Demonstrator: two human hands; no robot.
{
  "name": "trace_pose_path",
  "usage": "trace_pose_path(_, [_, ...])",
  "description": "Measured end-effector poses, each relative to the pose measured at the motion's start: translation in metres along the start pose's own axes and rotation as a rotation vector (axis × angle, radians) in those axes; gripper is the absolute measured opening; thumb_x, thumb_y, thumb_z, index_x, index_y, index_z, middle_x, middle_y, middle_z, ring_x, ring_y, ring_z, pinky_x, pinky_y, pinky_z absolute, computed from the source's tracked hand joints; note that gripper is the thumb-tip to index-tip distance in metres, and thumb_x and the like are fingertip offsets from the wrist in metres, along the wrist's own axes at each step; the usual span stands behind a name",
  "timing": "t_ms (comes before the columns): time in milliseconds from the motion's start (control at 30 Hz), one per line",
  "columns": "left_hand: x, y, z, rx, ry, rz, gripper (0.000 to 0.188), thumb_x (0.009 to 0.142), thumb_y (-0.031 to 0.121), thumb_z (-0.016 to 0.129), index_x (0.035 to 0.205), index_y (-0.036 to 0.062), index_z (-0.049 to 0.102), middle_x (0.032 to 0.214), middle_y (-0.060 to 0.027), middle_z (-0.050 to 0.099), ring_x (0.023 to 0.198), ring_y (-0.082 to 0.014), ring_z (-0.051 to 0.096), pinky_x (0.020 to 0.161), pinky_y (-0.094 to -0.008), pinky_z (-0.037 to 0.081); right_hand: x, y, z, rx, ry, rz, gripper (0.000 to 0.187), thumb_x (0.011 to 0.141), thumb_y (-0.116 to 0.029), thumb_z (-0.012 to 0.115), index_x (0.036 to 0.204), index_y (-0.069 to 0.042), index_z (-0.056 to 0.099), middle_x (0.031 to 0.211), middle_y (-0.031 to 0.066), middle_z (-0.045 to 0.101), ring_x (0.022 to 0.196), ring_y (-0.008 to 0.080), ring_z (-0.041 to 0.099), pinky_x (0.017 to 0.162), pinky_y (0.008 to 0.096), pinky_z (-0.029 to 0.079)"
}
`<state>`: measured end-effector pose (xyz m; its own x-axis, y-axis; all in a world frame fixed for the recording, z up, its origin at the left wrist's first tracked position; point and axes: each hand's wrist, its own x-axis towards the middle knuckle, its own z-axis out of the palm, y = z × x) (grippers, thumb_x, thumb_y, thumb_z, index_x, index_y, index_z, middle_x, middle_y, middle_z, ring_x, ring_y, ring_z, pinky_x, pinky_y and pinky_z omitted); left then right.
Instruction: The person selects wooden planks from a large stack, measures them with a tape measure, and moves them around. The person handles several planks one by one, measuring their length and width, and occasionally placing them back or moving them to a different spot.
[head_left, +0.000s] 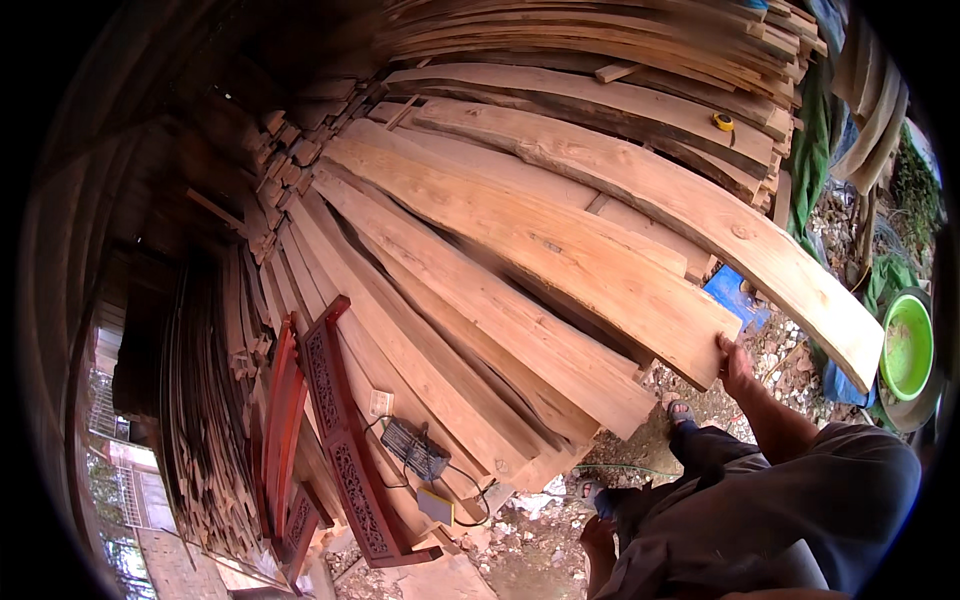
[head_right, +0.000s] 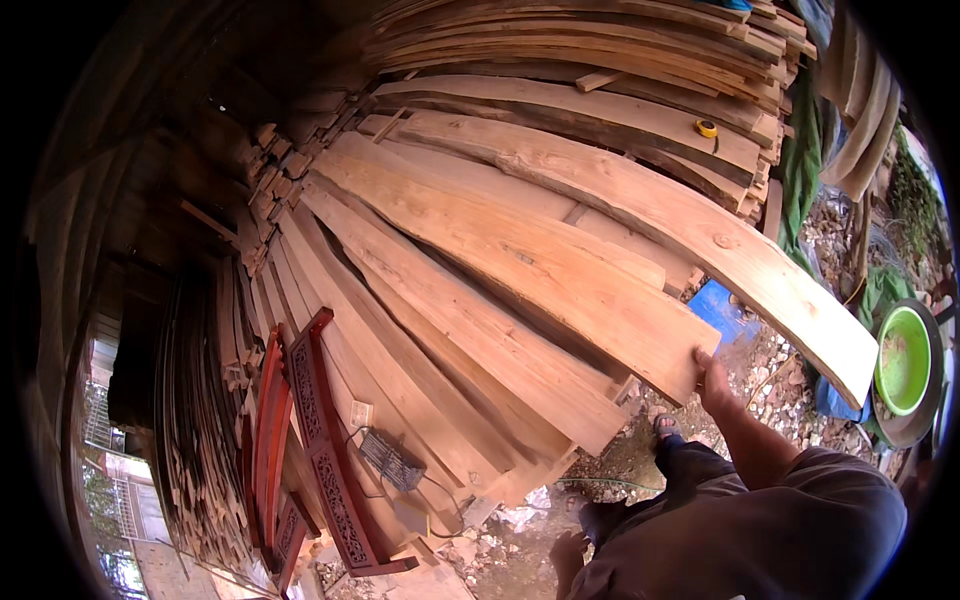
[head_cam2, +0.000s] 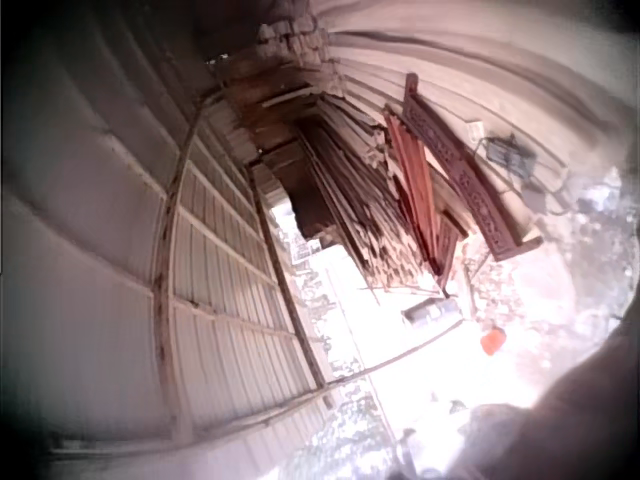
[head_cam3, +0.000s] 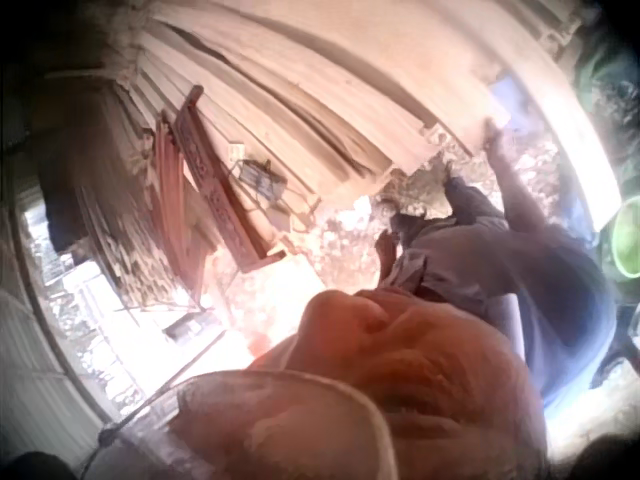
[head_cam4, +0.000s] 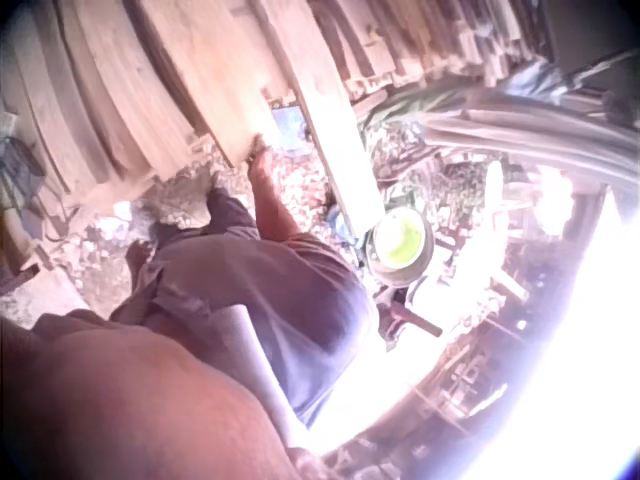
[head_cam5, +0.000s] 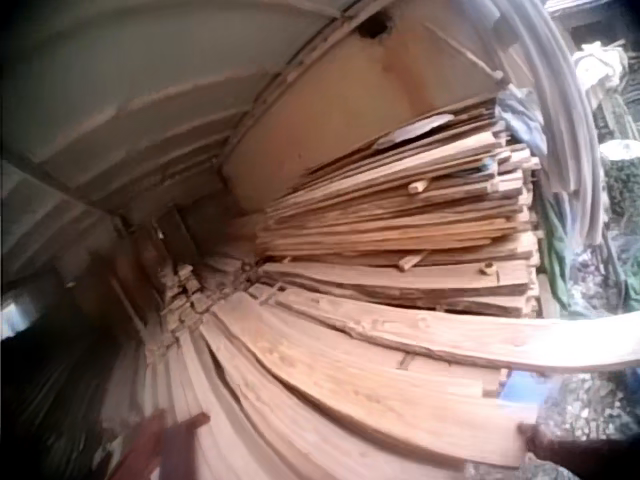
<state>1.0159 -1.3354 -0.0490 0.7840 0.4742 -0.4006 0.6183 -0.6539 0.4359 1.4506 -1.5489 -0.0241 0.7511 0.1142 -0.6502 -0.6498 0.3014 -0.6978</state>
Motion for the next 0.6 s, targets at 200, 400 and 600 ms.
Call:
trace_pose_path(200, [0.036,0.109,-0.015,-0.469,0.082,-0.156,0.029,0.084,0.027,0.067,0.105,0.0071,0.069,0.103,-0.0150,0.070,0.095,-0.0263,0.068,0.081,-0.0351,0.054,0.026,-0.031,0.003,0.108,0.041,-0.025,0.056,0.081,-0.028,0.070,0.128,-0.003,0.053,0.120,0.0095,0.062,0.113,0.0271,0.054,0.101,0.0378,0.039])
trace_pose_path(400, [0.044,0.097,-0.011,-0.293,0.025,0.067,0.040,0.088,0.024,0.061,0.116,-0.0052,0.062,0.103,-0.0154,0.071,0.095,-0.0200,0.068,0.082,-0.0316,0.053,0.035,-0.046,-0.006,0.069,-0.160,-0.049,0.057,0.080,-0.036,0.070,0.124,-0.002,0.056,0.115,0.0092,0.063,0.107,0.0254,0.056,0.097,0.0421,0.041])
trace_pose_path(600, [0.089,0.165,-0.052,-0.892,-0.081,-0.013,0.039,0.091,0.020,0.062,0.118,-0.0067,0.061,0.106,-0.0119,0.070,0.097,-0.0156,0.065,0.085,-0.0290,0.051,0.054,-0.076,-0.037,-0.185,-0.187,0.120,0.065,0.078,-0.042,0.070,0.123,0.002,0.056,0.118,0.0126,0.061,0.108,0.0308,0.056,0.094,0.0474,0.043])
